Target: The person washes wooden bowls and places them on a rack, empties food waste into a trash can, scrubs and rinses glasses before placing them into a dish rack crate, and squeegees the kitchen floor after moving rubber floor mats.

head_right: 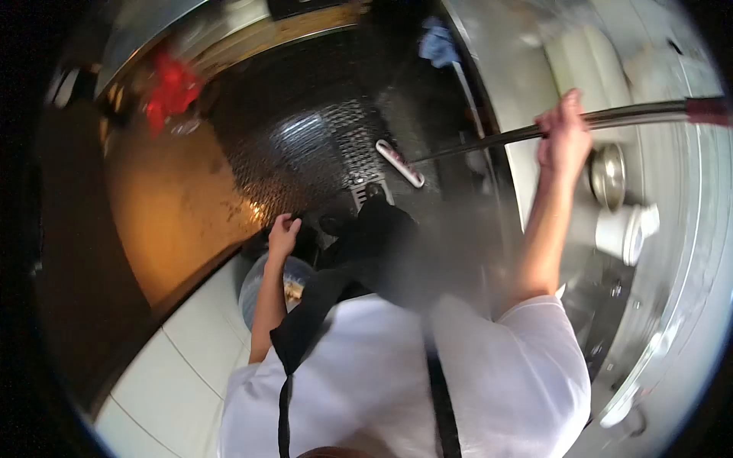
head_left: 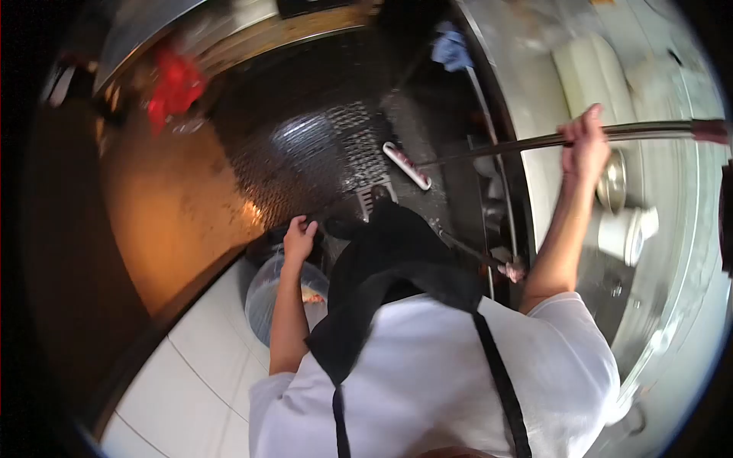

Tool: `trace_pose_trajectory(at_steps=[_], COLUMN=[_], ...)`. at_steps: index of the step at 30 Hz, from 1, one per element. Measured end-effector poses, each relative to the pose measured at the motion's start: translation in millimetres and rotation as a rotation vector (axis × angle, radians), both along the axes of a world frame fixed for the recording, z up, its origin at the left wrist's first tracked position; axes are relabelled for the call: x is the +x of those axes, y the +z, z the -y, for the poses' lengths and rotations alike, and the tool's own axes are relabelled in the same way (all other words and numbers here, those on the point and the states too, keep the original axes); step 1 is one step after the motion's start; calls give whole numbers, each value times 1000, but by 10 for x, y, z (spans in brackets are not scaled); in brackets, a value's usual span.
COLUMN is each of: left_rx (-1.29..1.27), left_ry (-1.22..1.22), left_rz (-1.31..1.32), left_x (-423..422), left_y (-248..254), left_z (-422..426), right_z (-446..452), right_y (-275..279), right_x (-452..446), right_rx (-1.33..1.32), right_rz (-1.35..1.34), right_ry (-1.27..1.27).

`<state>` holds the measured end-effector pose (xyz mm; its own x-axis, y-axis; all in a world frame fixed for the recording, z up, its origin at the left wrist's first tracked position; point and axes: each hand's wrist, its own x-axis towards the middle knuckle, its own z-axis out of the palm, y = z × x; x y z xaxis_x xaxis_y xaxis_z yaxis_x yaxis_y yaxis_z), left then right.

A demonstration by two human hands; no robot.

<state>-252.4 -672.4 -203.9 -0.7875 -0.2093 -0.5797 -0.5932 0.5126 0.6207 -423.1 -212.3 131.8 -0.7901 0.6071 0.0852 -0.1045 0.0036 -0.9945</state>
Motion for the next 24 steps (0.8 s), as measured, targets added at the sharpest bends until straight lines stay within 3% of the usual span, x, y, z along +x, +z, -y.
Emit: trace_pose_trajectory(at_steps=[5,7,10,12,15,17,21,24], left_rx=[-12,-31,-79,-129,47,231,330,295], left_ry=[-180,-290,-437,-541,-383,-252,-32,-112], left_rz=[129,234,303,366,244,219,283,276], left_x=[60,74,13,-188,-349,-634,-994,-1022], left_y=[-137,-211,-237,-170,-730,-667,-403,-368], left_z=[-292,-356,-454,-574,-421,-520,-743,-739], right_z=[-554,-635,-974,-1060,-1231,-1245,-1259,-1210], right_y=[-537,-479,-371,-504,-699,-768,-1213,-1387], right_x=[1113,1612,2252,2440,2784,2875,3422,3742], right_rx=[-69,-48,-209,-89,260,356,302,256], right_rz=[77,127,116,155,405,452,517,445], right_ry=[-354,-525,-468,-676,-834,-904,-1099,-1054])
